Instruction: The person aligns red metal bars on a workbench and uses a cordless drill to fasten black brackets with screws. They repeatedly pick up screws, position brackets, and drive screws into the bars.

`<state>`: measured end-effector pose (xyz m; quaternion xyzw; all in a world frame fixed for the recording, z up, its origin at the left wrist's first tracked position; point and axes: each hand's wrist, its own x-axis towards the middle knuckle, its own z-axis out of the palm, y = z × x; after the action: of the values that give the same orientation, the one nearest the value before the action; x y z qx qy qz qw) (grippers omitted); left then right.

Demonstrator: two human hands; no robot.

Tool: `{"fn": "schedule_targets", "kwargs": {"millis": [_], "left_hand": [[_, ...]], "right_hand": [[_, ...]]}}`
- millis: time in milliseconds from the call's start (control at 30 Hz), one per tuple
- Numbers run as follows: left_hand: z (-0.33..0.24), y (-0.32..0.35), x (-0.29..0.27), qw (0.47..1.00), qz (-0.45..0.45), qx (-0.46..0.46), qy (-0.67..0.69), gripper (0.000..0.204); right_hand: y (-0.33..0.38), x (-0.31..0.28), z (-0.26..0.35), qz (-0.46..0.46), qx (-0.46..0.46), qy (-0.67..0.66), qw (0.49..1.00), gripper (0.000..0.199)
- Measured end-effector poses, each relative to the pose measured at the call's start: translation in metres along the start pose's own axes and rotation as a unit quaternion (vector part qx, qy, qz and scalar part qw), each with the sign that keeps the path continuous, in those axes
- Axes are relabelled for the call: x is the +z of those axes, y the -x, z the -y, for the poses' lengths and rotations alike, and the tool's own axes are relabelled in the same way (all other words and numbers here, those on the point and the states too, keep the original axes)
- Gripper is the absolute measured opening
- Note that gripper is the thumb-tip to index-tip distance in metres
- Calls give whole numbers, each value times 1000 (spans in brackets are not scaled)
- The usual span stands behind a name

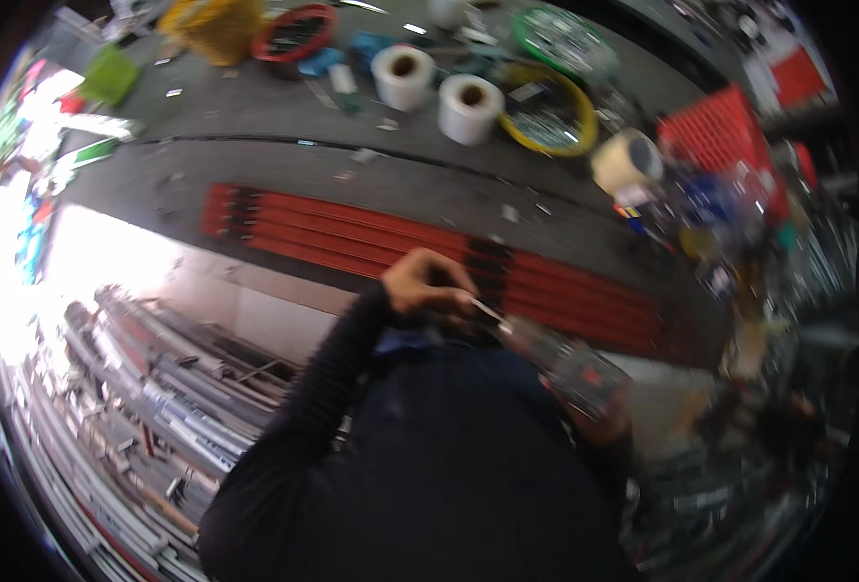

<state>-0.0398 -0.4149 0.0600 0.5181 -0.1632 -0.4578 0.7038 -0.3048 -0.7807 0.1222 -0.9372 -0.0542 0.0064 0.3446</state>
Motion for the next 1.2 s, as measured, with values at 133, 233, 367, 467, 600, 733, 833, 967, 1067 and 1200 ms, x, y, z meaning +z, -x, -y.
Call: {"fn": "schedule_targets", "kwargs": {"millis": [133,233,367,467,600,733,833,967,1067,1200], "left_hand": [[8,-8,1,996,17,-35,83,22],[16,-11,5,994,10,-28,103,20],[22,-13,8,994,-4,-16,104,19],[17,-17,3,998,23,-25,60,19],[5,-21,-4,994,88,-68,-16,18],[4,-26,1,992,108,-64,21,18],[4,-30,4,995,78,-52,25,20],[-1,-34,7,993,81,-54,63,24],[-3,-34,14,998,16,55,20,35],[-4,-41,7,896,-169,248,-327,39]], "right_hand": [[-44,-22,48,64,151,-208,964,48],[-63,-24,65,81,121,-185,972,46],[-61,-20,66,63,137,-196,969,45],[-55,-19,65,62,156,-202,965,42],[-51,-23,66,99,171,-190,962,37],[-43,-17,64,76,141,-125,979,35],[-36,-5,60,58,212,-166,961,35],[-33,6,63,8,220,-256,941,35],[-30,5,70,-14,196,-212,957,34],[-21,4,71,-27,154,-98,983,35]]}}
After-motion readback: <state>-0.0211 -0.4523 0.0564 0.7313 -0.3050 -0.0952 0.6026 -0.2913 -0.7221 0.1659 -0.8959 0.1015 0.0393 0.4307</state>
